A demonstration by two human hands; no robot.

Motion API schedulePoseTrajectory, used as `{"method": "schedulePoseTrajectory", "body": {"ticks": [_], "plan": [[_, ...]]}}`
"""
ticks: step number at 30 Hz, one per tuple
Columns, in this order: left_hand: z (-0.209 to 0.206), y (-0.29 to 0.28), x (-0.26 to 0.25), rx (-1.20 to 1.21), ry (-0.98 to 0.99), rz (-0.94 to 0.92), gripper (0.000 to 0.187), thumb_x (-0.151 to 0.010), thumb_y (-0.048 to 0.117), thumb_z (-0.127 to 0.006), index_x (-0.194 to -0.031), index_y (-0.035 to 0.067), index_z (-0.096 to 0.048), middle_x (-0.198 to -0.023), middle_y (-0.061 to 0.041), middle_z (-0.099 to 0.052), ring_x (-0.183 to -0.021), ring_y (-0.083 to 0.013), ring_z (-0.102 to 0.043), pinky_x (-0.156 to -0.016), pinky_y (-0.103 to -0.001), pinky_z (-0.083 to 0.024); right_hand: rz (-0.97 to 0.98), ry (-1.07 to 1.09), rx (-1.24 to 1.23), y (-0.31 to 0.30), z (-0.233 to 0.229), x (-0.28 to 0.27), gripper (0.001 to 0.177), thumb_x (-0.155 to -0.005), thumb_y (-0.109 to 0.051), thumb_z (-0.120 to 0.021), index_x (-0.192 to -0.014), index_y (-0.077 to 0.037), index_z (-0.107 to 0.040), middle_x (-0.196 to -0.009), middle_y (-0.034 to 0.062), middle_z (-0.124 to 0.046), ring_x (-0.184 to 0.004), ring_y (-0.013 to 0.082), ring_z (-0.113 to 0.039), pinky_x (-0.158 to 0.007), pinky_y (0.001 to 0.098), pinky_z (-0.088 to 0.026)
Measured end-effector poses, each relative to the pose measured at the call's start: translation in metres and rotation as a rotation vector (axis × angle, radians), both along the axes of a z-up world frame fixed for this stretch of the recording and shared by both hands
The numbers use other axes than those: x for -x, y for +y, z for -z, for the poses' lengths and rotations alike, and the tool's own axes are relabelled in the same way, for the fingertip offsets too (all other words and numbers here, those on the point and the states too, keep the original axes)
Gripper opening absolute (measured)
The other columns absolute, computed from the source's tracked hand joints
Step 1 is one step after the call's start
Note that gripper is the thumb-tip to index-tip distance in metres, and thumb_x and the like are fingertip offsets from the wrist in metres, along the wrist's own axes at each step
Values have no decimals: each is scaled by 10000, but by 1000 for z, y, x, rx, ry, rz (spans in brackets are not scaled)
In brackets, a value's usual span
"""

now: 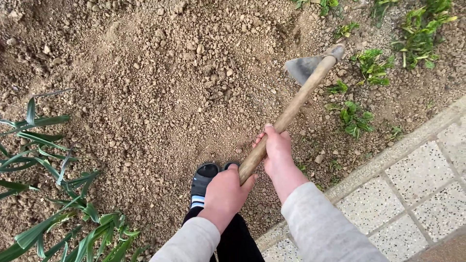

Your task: The person uses a hoe to break up and level soil in a garden bed. They repeatedly strike and drag the hoe across the ground to loosen clumps and smooth the surface near small green plants.

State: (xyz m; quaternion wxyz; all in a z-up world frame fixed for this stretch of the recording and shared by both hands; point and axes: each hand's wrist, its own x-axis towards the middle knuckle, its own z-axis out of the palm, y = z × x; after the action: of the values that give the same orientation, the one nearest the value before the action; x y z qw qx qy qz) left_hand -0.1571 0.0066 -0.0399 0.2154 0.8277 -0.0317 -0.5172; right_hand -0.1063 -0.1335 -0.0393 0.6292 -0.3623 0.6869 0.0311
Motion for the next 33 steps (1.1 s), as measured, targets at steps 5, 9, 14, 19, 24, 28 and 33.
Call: {"method": "schedulePoseTrajectory", "body": {"ticks": [5,9,14,19,24,28,33], "plan": [[15,-2,17,-28,-2,52,527,-972,626,-599,-1035,104,-570,-906,-161,-746,-862,-417,-721,-760,-559,-553,10,36,47,7,6,9,124,-1061,-152,-549,-1062,-116,-431,-801,27,-531,-633,145,-495,-574,319,-484],[22,13,34,-85,109,32,538,-960,644,-604,-1052,114,-607,-965,-158,-740,-926,-410,-706,-808,-548,-539,-53,118,-6,17,63,42,104,-1035,-124,-561,-1008,-109,-462,-731,18,-511,-576,149,-493,-564,334,-477],[19,24,36,-156,166,40,515,-961,612,-632,-1065,109,-609,-997,-159,-740,-959,-405,-706,-827,-533,-545,-67,185,-128,26,51,46,48,-1052,-136,-550,-1064,-111,-512,-749,29,-533,-619,165,-526,-595,357,-528],[17,13,39,-94,48,110,514,-967,619,-632,-1021,109,-602,-910,-146,-738,-884,-404,-712,-775,-540,-555,27,99,-73,11,38,49,81,-1047,-143,-558,-1073,-93,-500,-755,39,-529,-612,170,-527,-583,356,-525],[11,-4,36,-15,28,171,511,-979,625,-604,-1050,119,-571,-926,-124,-724,-887,-406,-703,-757,-560,-553,64,48,18,-10,16,53,69,-1066,-144,-546,-1057,-95,-499,-750,39,-532,-616,175,-535,-579,360,-540],[19,-11,37,11,17,194,517,-972,637,-612,-1035,126,-563,-918,-114,-719,-857,-401,-706,-736,-556,-553,92,33,65,-16,22,58,85,-1070,-153,-547,-1056,-88,-496,-781,35,-541,-644,165,-543,-614,362,-547],[25,-10,44,-74,122,140,487,-961,592,-628,-1052,114,-602,-989,-132,-733,-938,-397,-711,-813,-541,-550,42,83,-51,-16,74,80,71,-1055,-137,-561,-1063,-91,-507,-757,41,-556,-632,193,-563,-630,370,-562]]}}
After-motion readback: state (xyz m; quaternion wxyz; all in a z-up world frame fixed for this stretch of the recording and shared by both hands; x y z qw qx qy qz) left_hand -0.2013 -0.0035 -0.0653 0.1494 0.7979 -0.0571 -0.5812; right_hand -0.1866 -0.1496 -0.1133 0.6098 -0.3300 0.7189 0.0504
